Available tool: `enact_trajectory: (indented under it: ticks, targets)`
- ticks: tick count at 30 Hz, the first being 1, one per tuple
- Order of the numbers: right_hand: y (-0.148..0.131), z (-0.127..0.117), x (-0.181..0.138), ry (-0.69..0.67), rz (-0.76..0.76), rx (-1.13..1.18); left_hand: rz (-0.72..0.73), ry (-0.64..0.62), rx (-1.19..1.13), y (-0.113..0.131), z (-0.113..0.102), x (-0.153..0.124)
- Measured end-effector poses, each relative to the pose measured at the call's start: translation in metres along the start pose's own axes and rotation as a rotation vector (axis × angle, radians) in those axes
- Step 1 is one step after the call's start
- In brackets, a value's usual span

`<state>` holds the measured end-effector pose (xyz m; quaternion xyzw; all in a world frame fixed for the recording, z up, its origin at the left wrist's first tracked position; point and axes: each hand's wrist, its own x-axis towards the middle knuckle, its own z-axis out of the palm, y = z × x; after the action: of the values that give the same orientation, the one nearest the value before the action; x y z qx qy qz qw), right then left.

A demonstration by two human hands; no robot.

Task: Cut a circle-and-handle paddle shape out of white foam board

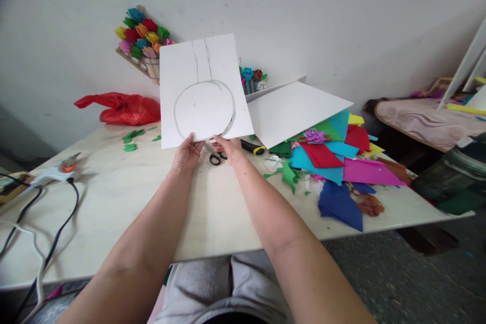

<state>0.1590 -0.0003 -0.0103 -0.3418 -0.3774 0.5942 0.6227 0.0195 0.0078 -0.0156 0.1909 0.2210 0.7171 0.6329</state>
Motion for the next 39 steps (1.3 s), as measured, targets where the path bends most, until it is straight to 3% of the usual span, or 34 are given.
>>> enact_trajectory:
  ticks: [12,17,20,23,28,34,39]
  targets:
    - [0.0,-0.011,0.003,-0.122,-0.104,-0.176,-0.003,0.021,-0.055,0.007,0.006,-0.007]
    - [0.005,-0.016,0.011,0.006,-0.147,-0.327,0.02,0.077,-0.065,0.009,0.009,-0.009]
    - [0.01,-0.016,0.017,0.115,-0.255,-0.442,0.026,0.084,-0.057,0.01,0.008,-0.008]
    - [0.01,-0.009,0.017,0.15,-0.326,-0.331,0.024,0.064,-0.027,0.009,0.006,-0.006]
    - [-0.008,-0.003,0.008,0.236,-0.212,0.031,0.043,0.092,-0.005,0.01,0.002,-0.004]
    - [-0.015,-0.009,0.007,0.242,-0.17,0.038,0.055,0.097,0.001,0.011,0.001,-0.004]
    - [-0.002,0.003,0.001,0.176,-0.134,0.051,0.062,-0.011,0.046,-0.001,0.006,-0.006]
